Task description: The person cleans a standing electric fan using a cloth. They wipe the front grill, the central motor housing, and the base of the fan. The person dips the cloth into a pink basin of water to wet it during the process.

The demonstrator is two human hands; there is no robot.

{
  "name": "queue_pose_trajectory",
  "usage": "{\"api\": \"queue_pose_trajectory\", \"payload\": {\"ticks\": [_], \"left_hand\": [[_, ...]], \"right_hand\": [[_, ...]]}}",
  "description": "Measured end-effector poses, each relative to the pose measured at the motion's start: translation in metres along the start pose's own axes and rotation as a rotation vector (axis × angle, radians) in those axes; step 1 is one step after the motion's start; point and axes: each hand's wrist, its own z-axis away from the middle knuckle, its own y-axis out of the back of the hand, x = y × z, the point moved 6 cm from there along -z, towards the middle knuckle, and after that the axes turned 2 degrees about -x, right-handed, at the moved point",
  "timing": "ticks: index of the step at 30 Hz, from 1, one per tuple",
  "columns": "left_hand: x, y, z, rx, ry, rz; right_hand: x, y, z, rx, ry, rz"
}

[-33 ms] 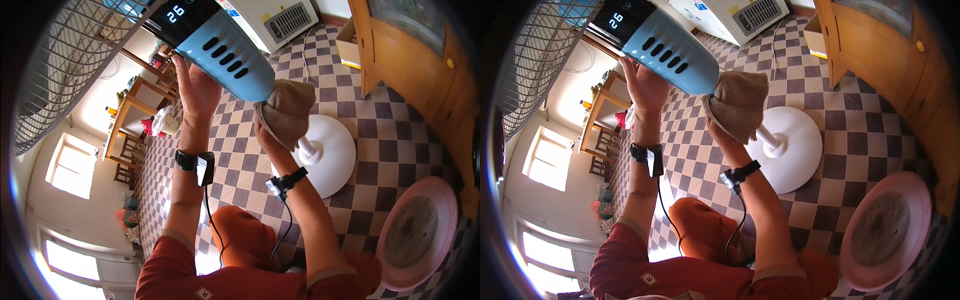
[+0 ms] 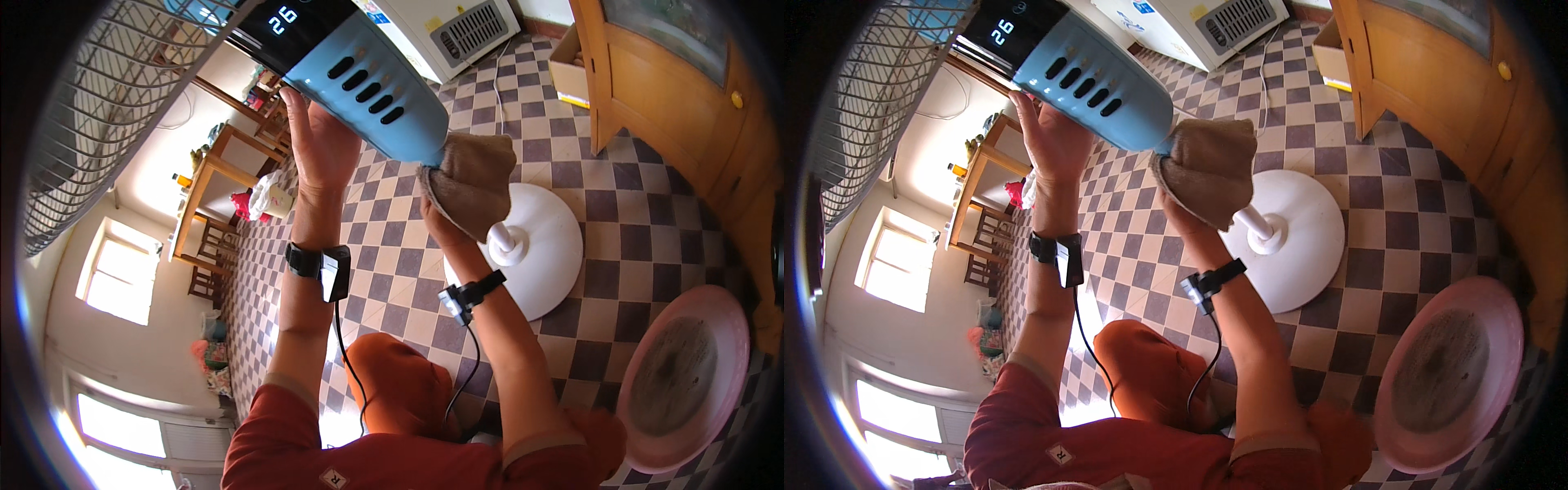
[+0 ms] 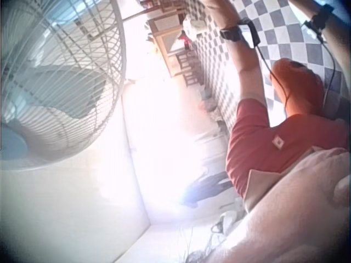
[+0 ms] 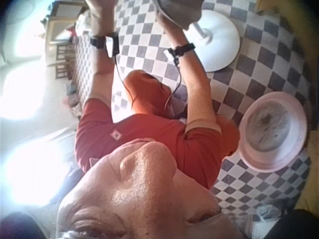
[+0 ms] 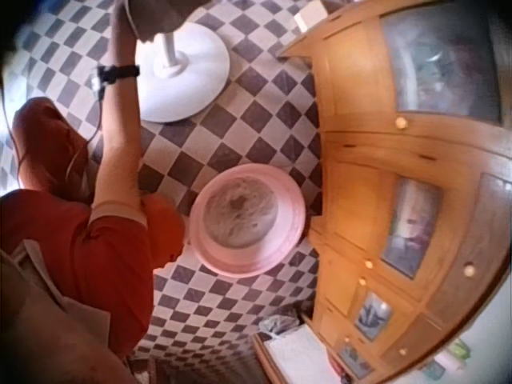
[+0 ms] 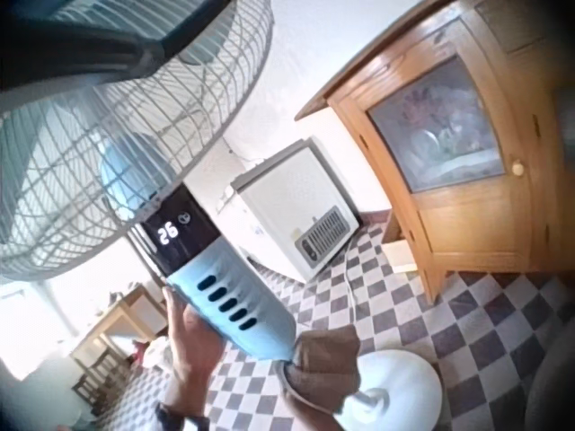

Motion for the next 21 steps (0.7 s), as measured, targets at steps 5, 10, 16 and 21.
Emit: {"api": "queue_pose_trajectory", "payload": {"ticks": [5, 10, 16, 21], "left_hand": [[-0.002, 0.002, 0.0, 0.031, -0.015, 0.003], [-0.001, 0.001, 0.001, 0.045, -0.026, -0.04], [-0.001, 0.001, -0.003, 0.008, -0.055, -0.074], [-0.003, 0.002, -0.001, -0.001, -0.03, -0.138]], "right_hand": [[0.042, -0.003, 0.025, -0.157, -0.252, -0.255], [0.06, 0.028, 0.028, -0.218, -0.294, -0.21], [0.034, 0.024, -0.002, -0.142, -0.351, -0.492], [0.035, 0.0, -0.014, -0.204, -0.121, -0.544]]}}
